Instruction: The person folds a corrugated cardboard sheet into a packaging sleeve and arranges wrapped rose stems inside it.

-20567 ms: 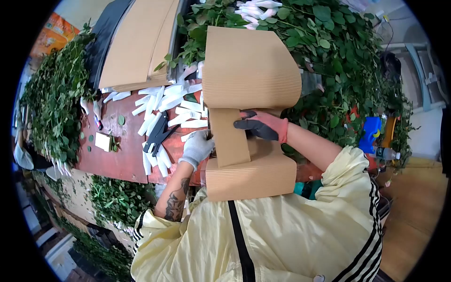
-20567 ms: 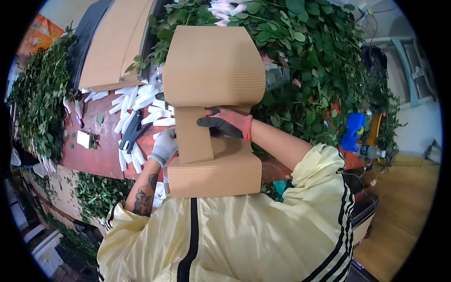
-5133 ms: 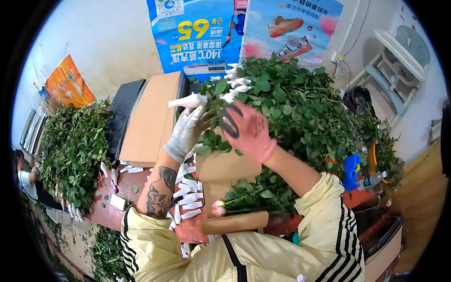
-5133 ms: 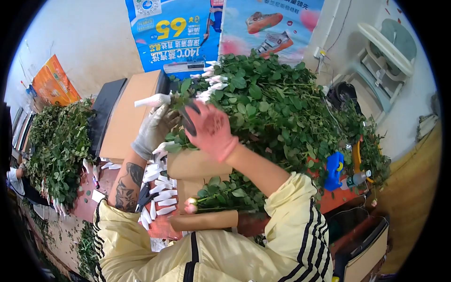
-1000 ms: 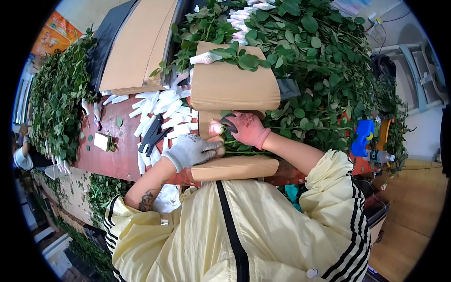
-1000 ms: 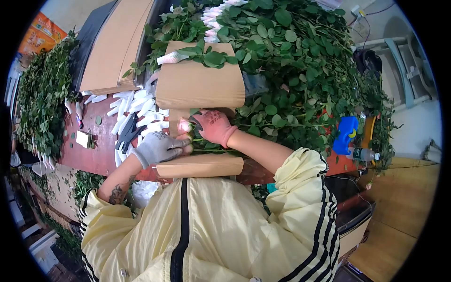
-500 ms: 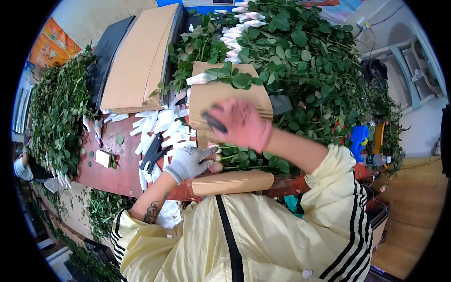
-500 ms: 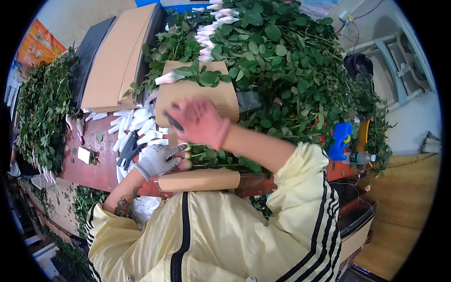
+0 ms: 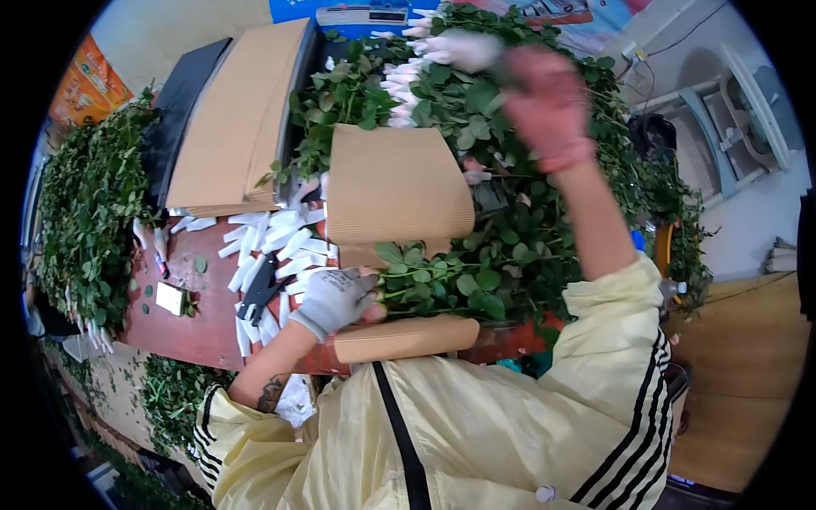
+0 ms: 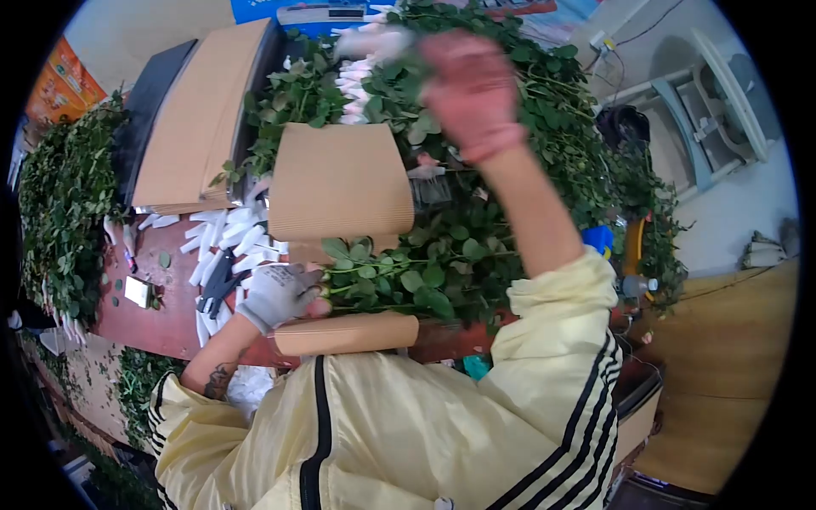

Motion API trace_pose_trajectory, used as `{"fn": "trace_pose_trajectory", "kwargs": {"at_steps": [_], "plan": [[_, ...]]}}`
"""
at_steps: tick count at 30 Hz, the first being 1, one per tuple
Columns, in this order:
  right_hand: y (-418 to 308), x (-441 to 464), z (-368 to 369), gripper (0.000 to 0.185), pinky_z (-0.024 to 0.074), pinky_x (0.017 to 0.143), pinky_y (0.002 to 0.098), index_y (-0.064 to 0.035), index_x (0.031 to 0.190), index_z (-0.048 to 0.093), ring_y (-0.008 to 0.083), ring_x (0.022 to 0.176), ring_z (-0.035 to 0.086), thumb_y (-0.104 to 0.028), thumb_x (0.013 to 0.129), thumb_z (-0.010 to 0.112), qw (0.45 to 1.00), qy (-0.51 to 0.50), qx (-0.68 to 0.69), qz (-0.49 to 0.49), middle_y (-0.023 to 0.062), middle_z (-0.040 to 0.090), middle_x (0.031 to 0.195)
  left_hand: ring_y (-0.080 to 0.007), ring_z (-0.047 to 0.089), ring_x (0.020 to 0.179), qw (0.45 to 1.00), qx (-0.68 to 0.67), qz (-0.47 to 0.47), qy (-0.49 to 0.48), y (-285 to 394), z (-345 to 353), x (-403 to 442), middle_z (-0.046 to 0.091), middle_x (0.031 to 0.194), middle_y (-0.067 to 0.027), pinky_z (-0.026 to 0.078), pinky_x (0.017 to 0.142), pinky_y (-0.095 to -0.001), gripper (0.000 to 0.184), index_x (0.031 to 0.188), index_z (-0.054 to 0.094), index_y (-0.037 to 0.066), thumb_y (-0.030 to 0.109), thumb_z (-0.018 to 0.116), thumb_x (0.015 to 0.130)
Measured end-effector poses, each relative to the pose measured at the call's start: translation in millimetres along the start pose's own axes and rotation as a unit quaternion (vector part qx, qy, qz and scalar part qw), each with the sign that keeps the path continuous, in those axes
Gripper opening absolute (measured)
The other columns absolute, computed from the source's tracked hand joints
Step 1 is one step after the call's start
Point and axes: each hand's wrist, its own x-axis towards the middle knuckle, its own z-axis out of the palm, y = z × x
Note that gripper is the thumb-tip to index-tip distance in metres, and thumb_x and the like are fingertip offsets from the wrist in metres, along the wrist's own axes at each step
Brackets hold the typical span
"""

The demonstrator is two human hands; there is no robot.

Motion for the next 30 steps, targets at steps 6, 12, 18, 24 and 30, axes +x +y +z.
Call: {"fn": "trace_pose_trajectory", "kwargs": {"at_steps": [6, 12, 18, 24, 30], "plan": [[116, -35, -146, 0.032, 0.0487, 0.076, 0.0290, 0.0046, 0.110, 0.058, 0.0159, 0.086, 0.061, -0.001, 0.078, 0.058, 0.917, 0.207, 0.232, 0.248, 0.0118, 0.065, 0.094, -0.0276, 0.061, 0.070, 1.000, -0.019, 0.009, 0.000, -4, 6, -5, 0.062, 0.079, -0.0108, 0.046, 0.061, -0.0407, 0.032, 0.107, 0.062, 0.014, 0.035, 0.049, 0.086], [-62, -51, -132, 0.025, 0.0444, 0.055, 0.0352, -0.0142, 0.098, 0.060, 0.0220, 0.064, 0.056, -0.017, 0.073, 0.059, 0.918, -0.212, 0.311, -0.123, 0.0033, 0.054, 0.081, -0.0271, 0.062, 0.063, 0.998, -0.022, 0.041, 0.031, -15, 21, -6, 0.064, 0.074, -0.0089, 0.045, 0.055, -0.0419, 0.032, 0.107, 0.061, 0.017, 0.036, 0.048, 0.085], [-197, -143, -8, 0.024, 0.0403, 0.059, 0.0298, -0.0136, 0.100, 0.059, 0.0188, 0.066, 0.053, -0.021, 0.078, 0.053, 0.898, -0.320, 0.250, -0.171, 0.0036, 0.052, 0.077, -0.0272, 0.061, 0.068, 0.999, -0.023, 0.021, 0.007, -8, 17, -7, 0.064, 0.084, -0.0083, 0.046, 0.059, -0.0396, 0.030, 0.104, 0.064, 0.016, 0.034, 0.050, 0.084], [-203, -154, 15, 0.039, 0.0462, 0.077, 0.0398, -0.0105, 0.111, 0.058, 0.0266, 0.098, 0.055, -0.023, 0.074, 0.058, 0.862, -0.384, 0.327, -0.058, 0.0116, 0.055, 0.111, -0.0276, 0.063, 0.067, 0.999, -0.046, -0.025, 0.008, -12, 18, -4, 0.065, 0.081, -0.0084, 0.047, 0.057, -0.0409, 0.037, 0.115, 0.059, 0.020, 0.035, 0.048, 0.084], [-209, -157, 17, 0.022, 0.0456, 0.075, 0.0393, -0.0079, 0.099, 0.061, 0.0275, 0.093, 0.058, -0.019, 0.084, 0.049, 0.904, -0.275, 0.324, -0.038, 0.0135, 0.059, 0.103, -0.0292, 0.062, 0.069, 0.987, -0.133, -0.028, 0.083, -20, 7, -2, 0.065, 0.078, -0.0097, 0.047, 0.061, -0.0403, 0.028, 0.104, 0.065, 0.015, 0.029, 0.055, 0.083]]}}
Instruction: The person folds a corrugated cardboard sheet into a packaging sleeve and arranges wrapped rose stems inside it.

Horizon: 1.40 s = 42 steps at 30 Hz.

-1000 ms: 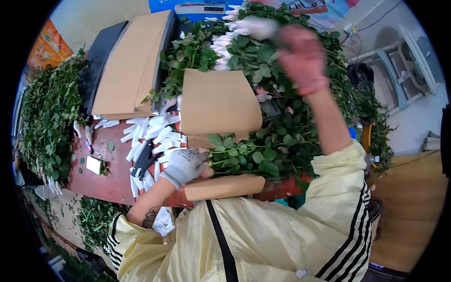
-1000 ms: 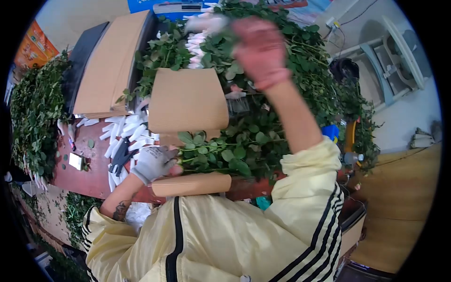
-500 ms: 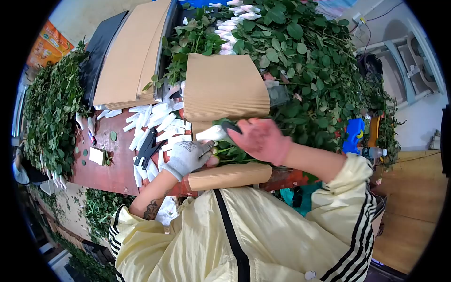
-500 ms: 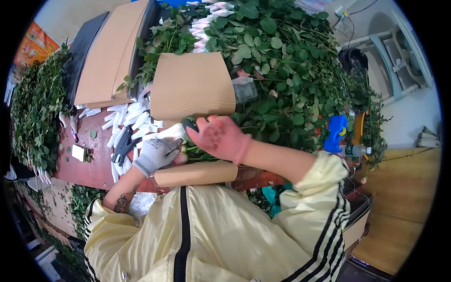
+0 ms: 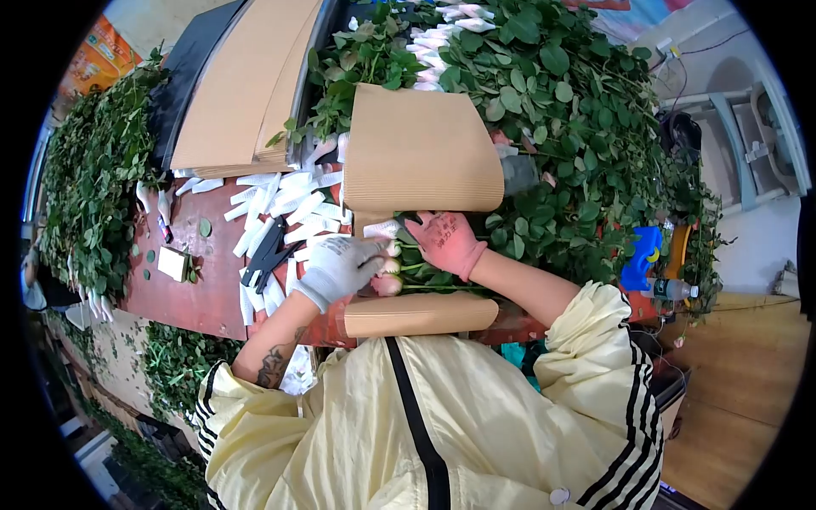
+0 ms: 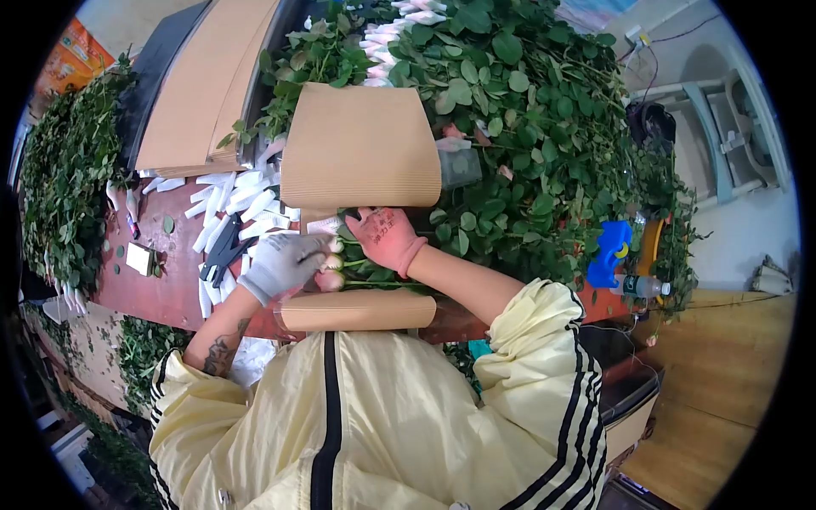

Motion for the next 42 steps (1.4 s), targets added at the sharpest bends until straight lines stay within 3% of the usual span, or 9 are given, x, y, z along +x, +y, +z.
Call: {"fn": "trace_pose_trajectory", "kwargs": {"at_steps": [5, 9, 16, 19, 22, 28, 33, 38, 42], "plan": [[-1, -5, 6, 0.026, 0.0468, 0.074, 0.0383, -0.0100, 0.104, 0.060, 0.0281, 0.094, 0.058, -0.020, 0.084, 0.046, 0.999, -0.043, -0.003, 0.005, 0.0161, 0.058, 0.107, -0.0230, 0.059, 0.061, 0.992, -0.058, -0.063, 0.097, -6, 5, -7, 0.059, 0.067, -0.0089, 0.045, 0.056, -0.0327, 0.025, 0.091, 0.064, 0.008, 0.026, 0.069, 0.075], [0, -4, 5, 0.033, 0.0479, 0.070, 0.0365, -0.0111, 0.110, 0.059, 0.0270, 0.092, 0.058, -0.020, 0.079, 0.051, 0.995, -0.095, 0.005, 0.019, 0.0142, 0.056, 0.111, -0.0267, 0.058, 0.061, 0.991, -0.004, -0.061, 0.119, -6, 23, 7, 0.059, 0.067, -0.0104, 0.044, 0.056, -0.0358, 0.032, 0.078, 0.054, 0.005, 0.030, 0.072, 0.072], [-10, -3, -11, 0.036, 0.0484, 0.062, 0.0355, -0.0090, 0.109, 0.055, 0.0241, 0.081, 0.060, -0.021, 0.075, 0.054, 0.986, -0.163, -0.021, 0.025, 0.0124, 0.056, 0.099, -0.0315, 0.060, 0.066, 0.988, 0.050, -0.130, 0.066, -17, 19, 13, 0.062, 0.076, -0.0117, 0.046, 0.059, -0.0408, 0.035, 0.081, 0.055, 0.008, 0.039, 0.068, 0.073], [-10, -1, -3, 0.033, 0.0484, 0.059, 0.0352, -0.0084, 0.106, 0.055, 0.0236, 0.076, 0.061, -0.020, 0.075, 0.054, 0.985, -0.163, 0.004, 0.059, 0.0121, 0.056, 0.095, -0.0314, 0.061, 0.068, 0.987, 0.018, -0.101, 0.124, -9, 12, 2, 0.063, 0.079, -0.0121, 0.047, 0.061, -0.0405, 0.034, 0.088, 0.057, 0.008, 0.036, 0.067, 0.074], [-8, -3, -1, 0.031, 0.0484, 0.058, 0.0356, -0.0084, 0.104, 0.055, 0.0238, 0.075, 0.061, -0.019, 0.076, 0.054, 0.986, -0.159, 0.002, 0.052, 0.0118, 0.056, 0.096, -0.0259, 0.058, 0.061, 0.981, -0.010, -0.046, 0.188, 2, 5, -5, 0.056, 0.065, -0.0092, 0.044, 0.055, -0.0364, 0.039, 0.091, 0.058, 0.005, 0.036, 0.071, 0.072], [-7, -4, -3, 0.035, 0.0492, 0.060, 0.0357, -0.0083, 0.108, 0.056, 0.0250, 0.076, 0.061, -0.017, 0.075, 0.054, 0.992, -0.119, 0.011, 0.038, 0.0123, 0.056, 0.100, -0.0292, 0.062, 0.074, 0.989, 0.035, -0.045, 0.138, -5, 18, 9, 0.064, 0.084, -0.0127, 0.048, 0.065, -0.0381, 0.038, 0.108, 0.061, 0.007, 0.030, 0.063, 0.079], [-8, -5, 2, 0.037, 0.0501, 0.062, 0.0352, -0.0084, 0.111, 0.055, 0.0257, 0.079, 0.062, -0.016, 0.075, 0.053, 0.987, -0.153, -0.003, 0.043, 0.0145, 0.056, 0.106, -0.0309, 0.059, 0.070, 0.987, 0.082, -0.047, 0.133, -16, 27, 17, 0.059, 0.074, -0.0118, 0.045, 0.062, -0.0420, 0.017, 0.083, 0.058, 0.008, 0.025, 0.059, 0.082], [-3, -9, 13, 0.024, 0.0507, 0.056, 0.0349, -0.0077, 0.105, 0.057, 0.0248, 0.076, 0.064, -0.014, 0.084, 0.047, 0.999, -0.040, 0.004, 0.029, 0.0156, 0.059, 0.098, -0.0320, 0.059, 0.065, 0.978, 0.148, 0.002, 0.144, -34, 13, 6, 0.059, 0.077, -0.0111, 0.044, 0.056, -0.0428, 0.013, 0.087, 0.056, 0.010, 0.023, 0.056, 0.084], [-5, -8, 11, 0.025, 0.0518, 0.061, 0.0343, -0.0084, 0.108, 0.056, 0.0249, 0.080, 0.064, -0.013, 0.085, 0.046, 0.999, -0.023, 0.007, 0.031, 0.0156, 0.059, 0.099, -0.0323, 0.061, 0.074, 0.964, 0.160, -0.155, 0.146, -78, -18, -25, 0.062, 0.082, -0.0136, 0.047, 0.063, -0.0437, 0.015, 0.094, 0.058, 0.011, 0.022, 0.055, 0.084]]}}
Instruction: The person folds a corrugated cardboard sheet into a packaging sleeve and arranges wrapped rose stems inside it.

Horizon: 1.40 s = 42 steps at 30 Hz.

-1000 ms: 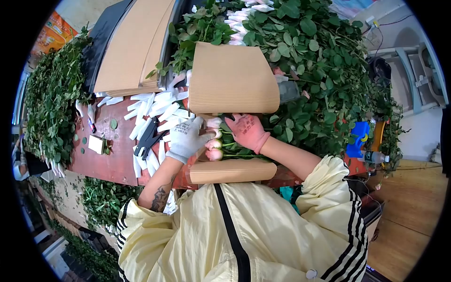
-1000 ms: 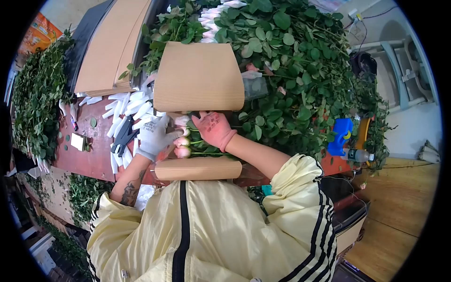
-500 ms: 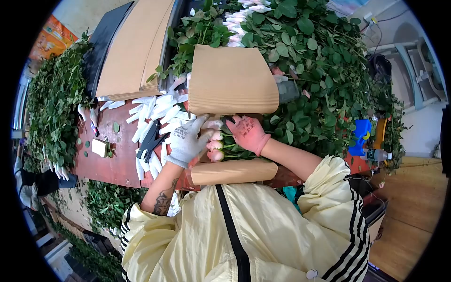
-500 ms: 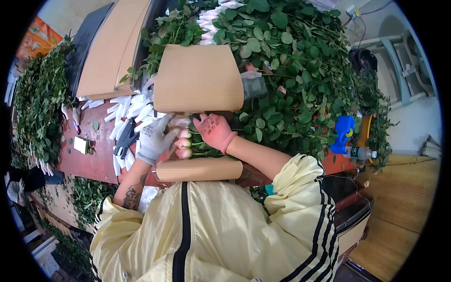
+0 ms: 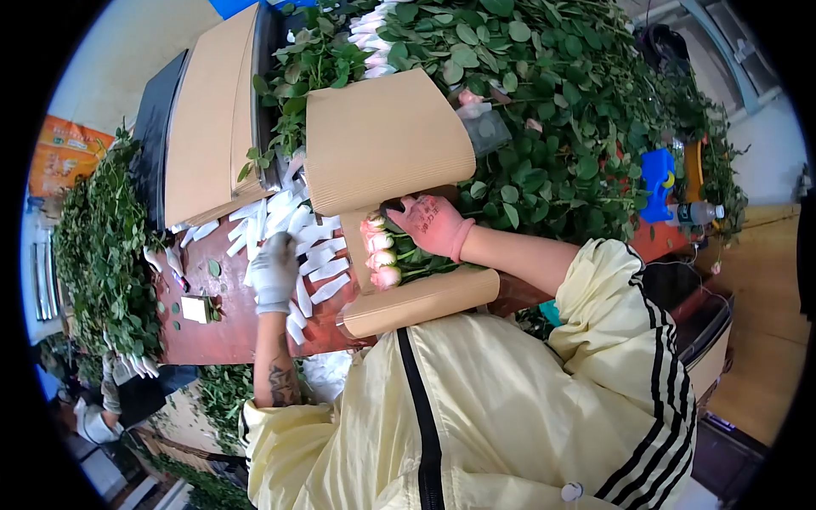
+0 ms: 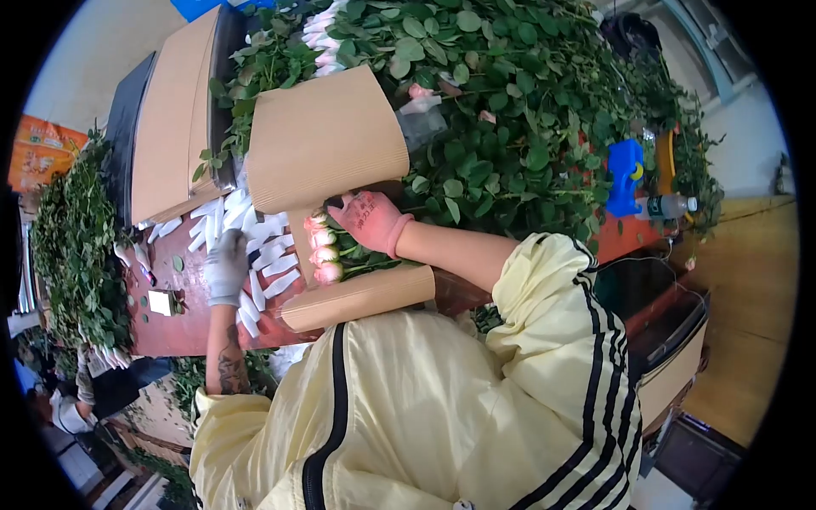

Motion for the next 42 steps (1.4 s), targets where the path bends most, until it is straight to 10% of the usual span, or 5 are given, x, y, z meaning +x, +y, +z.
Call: {"fn": "trace_pose_trajectory", "kwargs": {"at_steps": [9, 15, 28, 40, 42], "plan": [[-2, 5, -4, 0.025, 0.0511, 0.064, 0.0346, -0.0103, 0.108, 0.056, 0.0239, 0.084, 0.063, -0.013, 0.085, 0.046, 0.994, -0.107, -0.005, 0.000, 0.0127, 0.060, 0.099, -0.0244, 0.060, 0.063, 0.967, -0.127, 0.221, -0.032, 103, -25, 5, 0.062, 0.071, -0.0071, 0.046, 0.059, -0.0353, 0.030, 0.102, 0.065, 0.009, 0.027, 0.064, 0.078], [-7, -1, -50, 0.028, 0.0454, 0.072, 0.0360, -0.0129, 0.094, 0.056, 0.0257, 0.097, 0.053, -0.032, 0.074, 0.057, 0.999, -0.031, -0.003, -0.023, 0.0105, 0.051, 0.105, -0.0262, 0.063, 0.078, 0.958, -0.131, 0.215, -0.140, 88, 17, 29, 0.066, 0.087, -0.0105, 0.049, 0.071, -0.0360, 0.028, 0.103, 0.065, 0.009, 0.025, 0.061, 0.080], [-16, 13, -35, 0.013, 0.0491, 0.059, 0.0382, -0.0078, 0.074, 0.060, 0.0244, 0.071, 0.063, -0.020, 0.072, 0.055, 0.990, -0.125, 0.044, -0.058, 0.0094, 0.062, 0.075, -0.0260, 0.064, 0.086, 0.917, -0.241, 0.120, -0.295, 92, -8, 29, 0.066, 0.100, -0.0103, 0.049, 0.079, -0.0335, 0.039, 0.118, 0.059, 0.011, 0.024, 0.062, 0.081], [-14, 1, -12, 0.015, 0.0461, 0.053, 0.0382, -0.0047, 0.070, 0.056, 0.0273, 0.061, 0.058, -0.019, 0.065, 0.055, 0.995, -0.040, 0.029, -0.084, 0.0127, 0.055, 0.069, -0.0269, 0.064, 0.070, 0.955, -0.156, 0.200, -0.151, 89, 15, 13, 0.066, 0.082, -0.0111, 0.050, 0.064, -0.0346, 0.034, 0.106, 0.066, 0.013, 0.025, 0.068, 0.074], [-11, 3, -64, 0.033, 0.0489, 0.063, 0.0377, -0.0036, 0.093, 0.061, 0.0260, 0.075, 0.062, -0.026, 0.070, 0.056, 0.986, -0.118, 0.078, -0.094, 0.0122, 0.059, 0.080, -0.0319, 0.063, 0.071, 0.958, -0.197, 0.147, -0.151, 85, 30, 4, 0.065, 0.082, -0.0130, 0.049, 0.064, -0.0421, 0.032, 0.108, 0.064, 0.021, 0.030, 0.062, 0.077]]}}
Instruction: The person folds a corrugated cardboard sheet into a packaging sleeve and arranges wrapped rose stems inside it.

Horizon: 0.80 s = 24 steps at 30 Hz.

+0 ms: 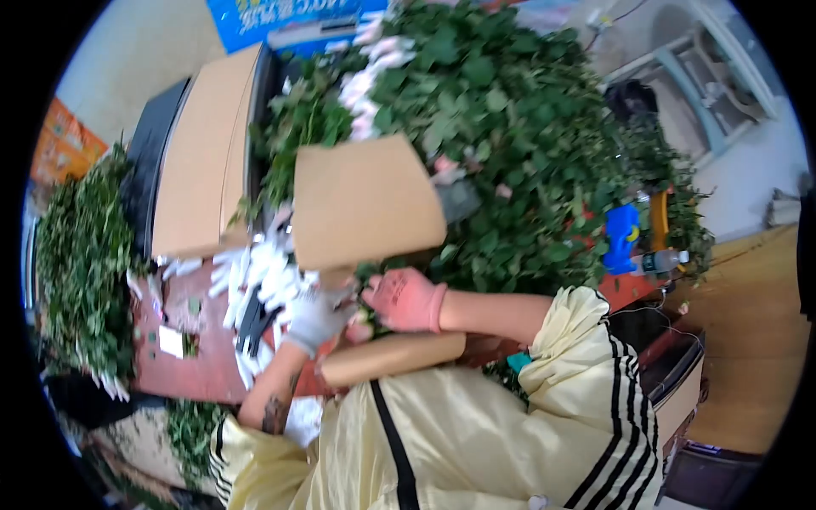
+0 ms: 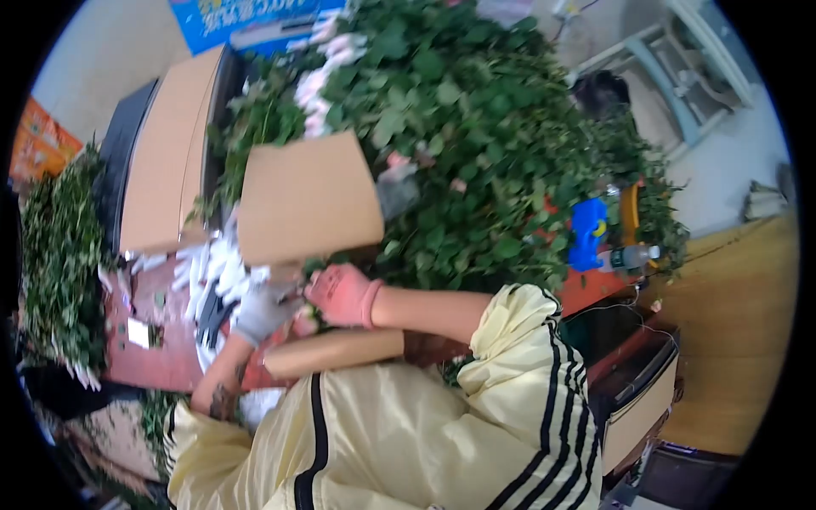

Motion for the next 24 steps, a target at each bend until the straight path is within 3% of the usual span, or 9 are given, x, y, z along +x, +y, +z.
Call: {"fn": "trace_pose_trajectory", "kwargs": {"at_steps": [2, 7, 10, 14, 15, 16, 18, 20, 24], "plan": [[7, -13, -37, 0.045, 0.0487, 0.072, 0.0405, -0.0086, 0.112, 0.055, 0.0280, 0.083, 0.062, -0.033, 0.074, 0.059, 0.991, 0.124, 0.038, -0.024, 0.0110, 0.061, 0.090, -0.0326, 0.063, 0.069, 0.995, 0.022, -0.069, -0.061, 8, -3, -1, 0.065, 0.081, -0.0135, 0.049, 0.064, -0.0419, 0.031, 0.109, 0.064, 0.021, 0.029, 0.058, 0.079], [112, 27, -156, 0.026, 0.0493, 0.078, 0.0365, -0.0099, 0.092, 0.065, 0.0273, 0.084, 0.063, -0.029, 0.076, 0.059, 0.921, 0.276, 0.224, 0.160, 0.0136, 0.066, 0.090, -0.0325, 0.062, 0.065, 0.990, 0.100, -0.072, -0.067, 29, -17, 4, 0.065, 0.075, -0.0132, 0.049, 0.060, -0.0428, 0.031, 0.106, 0.065, 0.023, 0.037, 0.051, 0.082], [246, 74, -143, 0.023, 0.0484, 0.078, 0.0396, -0.0107, 0.094, 0.064, 0.0313, 0.087, 0.061, -0.022, 0.076, 0.056, 0.895, 0.364, 0.062, 0.248, 0.0152, 0.064, 0.090, -0.0325, 0.062, 0.062, 0.979, 0.152, -0.098, -0.091, 31, -16, 4, 0.064, 0.070, -0.0131, 0.049, 0.058, -0.0437, 0.031, 0.105, 0.066, 0.026, 0.040, 0.050, 0.082], [345, 126, -97, 0.029, 0.0413, 0.086, 0.0409, -0.0121, 0.109, 0.052, 0.0301, 0.100, 0.053, -0.016, 0.084, 0.039, 0.863, 0.243, -0.305, 0.320, 0.0108, 0.056, 0.110, -0.0329, 0.063, 0.065, 0.978, 0.142, -0.107, -0.111, 40, -19, 2, 0.065, 0.074, -0.0140, 0.050, 0.058, -0.0448, 0.033, 0.107, 0.064, 0.025, 0.041, 0.049, 0.083], [352, 136, -100, 0.027, 0.0399, 0.086, 0.0385, -0.0129, 0.107, 0.053, 0.0273, 0.100, 0.053, -0.014, 0.086, 0.037, 0.864, 0.193, -0.331, 0.328, 0.0090, 0.056, 0.109, -0.0336, 0.063, 0.066, 0.984, 0.169, -0.036, -0.043, 31, -13, -2, 0.065, 0.075, -0.0142, 0.050, 0.059, -0.0449, 0.033, 0.107, 0.064, 0.025, 0.041, 0.049, 0.083], [361, 153, -116, 0.028, 0.0397, 0.085, 0.0355, -0.0132, 0.110, 0.053, 0.0267, 0.103, 0.053, -0.015, 0.087, 0.036, 0.899, 0.044, -0.209, 0.381, 0.0095, 0.056, 0.112, -0.0338, 0.063, 0.067, 0.977, 0.164, -0.092, -0.100, 34, -15, 3, 0.065, 0.079, -0.0150, 0.050, 0.061, -0.0439, 0.034, 0.108, 0.064, 0.025, 0.042, 0.049, 0.083], [332, 149, -126, 0.028, 0.0382, 0.086, 0.0355, -0.0147, 0.111, 0.055, 0.0241, 0.107, 0.052, -0.023, 0.085, 0.050, 0.884, 0.023, -0.272, 0.378, 0.0070, 0.057, 0.116, -0.0339, 0.063, 0.068, 0.993, 0.095, -0.049, -0.041, 29, -11, 2, 0.065, 0.079, -0.0160, 0.050, 0.063, -0.0431, 0.035, 0.109, 0.063, 0.025, 0.043, 0.049, 0.083], [347, 159, -106, 0.024, 0.0381, 0.086, 0.0336, -0.0152, 0.105, 0.060, 0.0230, 0.109, 0.052, -0.024, 0.083, 0.055, 0.876, -0.027, -0.320, 0.359, 0.0055, 0.057, 0.117, -0.0335, 0.063, 0.068, 0.972, 0.135, -0.142, -0.129, 41, -17, 4, 0.065, 0.076, -0.0168, 0.050, 0.064, -0.0427, 0.036, 0.110, 0.063, 0.024, 0.043, 0.049, 0.083], [382, 142, -90, 0.013, 0.0396, 0.077, 0.0290, -0.0199, 0.088, 0.062, 0.0200, 0.094, 0.053, -0.021, 0.079, 0.052, 0.830, 0.047, -0.424, 0.360, 0.0028, 0.057, 0.100, -0.0338, 0.063, 0.069, 0.982, 0.126, -0.104, -0.095, 42, -19, 4, 0.064, 0.074, -0.0174, 0.049, 0.064, -0.0433, 0.036, 0.109, 0.064, 0.023, 0.043, 0.049, 0.083]]}}
